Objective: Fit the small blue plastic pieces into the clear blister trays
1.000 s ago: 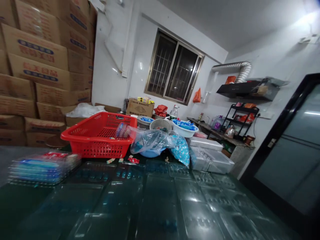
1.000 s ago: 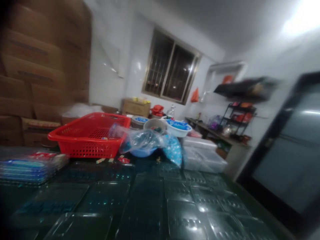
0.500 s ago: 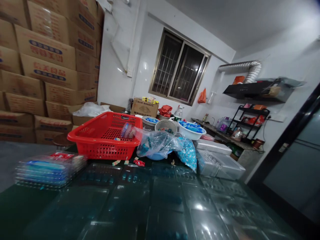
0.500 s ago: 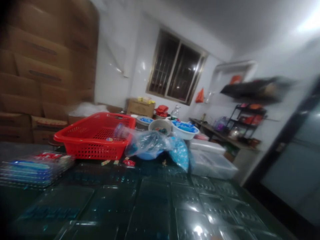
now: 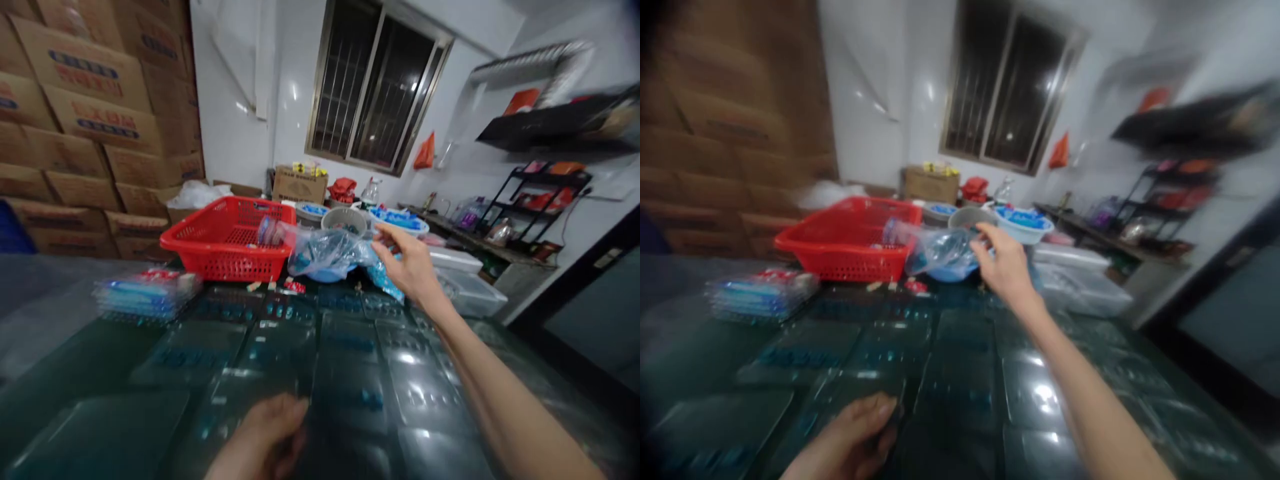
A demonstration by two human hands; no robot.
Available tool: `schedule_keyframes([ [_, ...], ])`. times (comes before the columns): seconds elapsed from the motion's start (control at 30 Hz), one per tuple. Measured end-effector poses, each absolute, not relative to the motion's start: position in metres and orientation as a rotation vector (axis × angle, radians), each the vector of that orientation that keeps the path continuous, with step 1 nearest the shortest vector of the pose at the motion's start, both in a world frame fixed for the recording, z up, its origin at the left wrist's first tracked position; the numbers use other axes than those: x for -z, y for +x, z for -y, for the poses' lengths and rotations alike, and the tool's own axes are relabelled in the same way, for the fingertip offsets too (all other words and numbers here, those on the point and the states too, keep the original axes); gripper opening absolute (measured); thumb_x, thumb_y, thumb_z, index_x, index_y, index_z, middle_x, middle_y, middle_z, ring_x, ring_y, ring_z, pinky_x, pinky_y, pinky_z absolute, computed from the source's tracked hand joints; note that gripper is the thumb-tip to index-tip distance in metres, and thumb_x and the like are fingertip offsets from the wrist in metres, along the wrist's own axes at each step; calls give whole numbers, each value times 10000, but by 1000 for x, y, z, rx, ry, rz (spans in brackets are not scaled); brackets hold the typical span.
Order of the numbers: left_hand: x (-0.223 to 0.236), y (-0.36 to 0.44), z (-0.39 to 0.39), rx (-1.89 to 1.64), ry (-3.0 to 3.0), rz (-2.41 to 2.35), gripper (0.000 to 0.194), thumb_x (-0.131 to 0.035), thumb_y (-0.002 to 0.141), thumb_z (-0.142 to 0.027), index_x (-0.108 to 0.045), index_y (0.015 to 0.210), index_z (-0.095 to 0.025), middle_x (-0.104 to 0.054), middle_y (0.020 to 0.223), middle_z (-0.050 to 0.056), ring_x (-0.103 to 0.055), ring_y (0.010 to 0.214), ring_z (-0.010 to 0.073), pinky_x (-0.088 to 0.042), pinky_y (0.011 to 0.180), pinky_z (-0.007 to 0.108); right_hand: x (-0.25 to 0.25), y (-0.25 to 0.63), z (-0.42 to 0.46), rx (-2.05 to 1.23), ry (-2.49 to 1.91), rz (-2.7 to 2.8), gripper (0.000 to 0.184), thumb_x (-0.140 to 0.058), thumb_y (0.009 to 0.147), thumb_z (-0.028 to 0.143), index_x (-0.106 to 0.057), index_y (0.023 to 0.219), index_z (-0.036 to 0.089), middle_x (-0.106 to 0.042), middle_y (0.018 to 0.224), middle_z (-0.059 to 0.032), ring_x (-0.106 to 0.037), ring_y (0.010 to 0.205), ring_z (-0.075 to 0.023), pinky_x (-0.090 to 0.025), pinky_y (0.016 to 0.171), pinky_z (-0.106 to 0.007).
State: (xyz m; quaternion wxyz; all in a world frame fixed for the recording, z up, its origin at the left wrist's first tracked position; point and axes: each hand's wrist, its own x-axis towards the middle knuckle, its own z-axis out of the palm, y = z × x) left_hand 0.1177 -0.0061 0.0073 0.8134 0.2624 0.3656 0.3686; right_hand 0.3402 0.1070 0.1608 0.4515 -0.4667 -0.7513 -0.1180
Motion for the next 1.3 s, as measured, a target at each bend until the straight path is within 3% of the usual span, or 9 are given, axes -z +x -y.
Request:
schedule_keyframes([
  [0.1, -11, 136, 9, -822, 604, -737, 203, -626, 699, -304, -541, 629, -133, -459, 472, -25, -389, 420, 47, -197, 366, 150, -99, 319, -10, -162, -1166, 2055, 220, -531, 782, 209, -554, 1001, 208, -583, 835, -14, -541, 709, -128, -436, 674, -256],
  [0.23, -11, 160, 25, -760, 684, -732, 208, -631, 690, -292, -516, 602, -142, -469, 485, -29, -372, 420, 49, -199, 383, 174, -42, 310, 70, -542, -1275, 1965, 330, -586, 734, 142, -535, 1044, 244, -574, 857, -2, -535, 729, -123, -441, 665, -236],
  [0.73, -11, 196, 61, -670, 1203, -794, 288, -456, 805, -380, -522, 666, -137, -415, 532, -39, -290, 422, 44, -186, 373, 193, -3, 324, 120, -643, -1300, 1403, 175, -544, 770, 166, -579, 933, 218, -575, 764, 12, -532, 671, -110, -425, 617, -224],
  [0.87, -12, 195, 64, -619, 1276, -809, 203, -498, 783, -347, -507, 714, -156, -436, 591, -40, -321, 441, 43, -210, 379, 183, 0, 325, 125, -682, -1387, 1361, 138, -495, 809, 207, -583, 916, 212, -570, 739, 10, -531, 641, -108, -411, 589, -218],
  [1.07, -16, 190, 63, -682, 1656, -869, 156, -506, 773, -211, -490, 630, -150, -496, 725, -12, -437, 601, 74, -347, 550, 201, 3, 325, 131, -738, -1451, 1495, 192, -401, 854, 221, -573, 933, 193, -519, 661, 15, -494, 585, -100, -369, 555, -215],
  [1.3, -9, 188, 66, -673, 1875, -853, 115, -500, 750, -148, -484, 637, -161, -517, 753, 2, -491, 703, 109, -383, 656, 224, 5, 329, 133, -736, -1582, 1637, 217, -363, 848, 190, -541, 727, 166, -488, 571, 25, -461, 516, -87, -312, 494, -206],
])
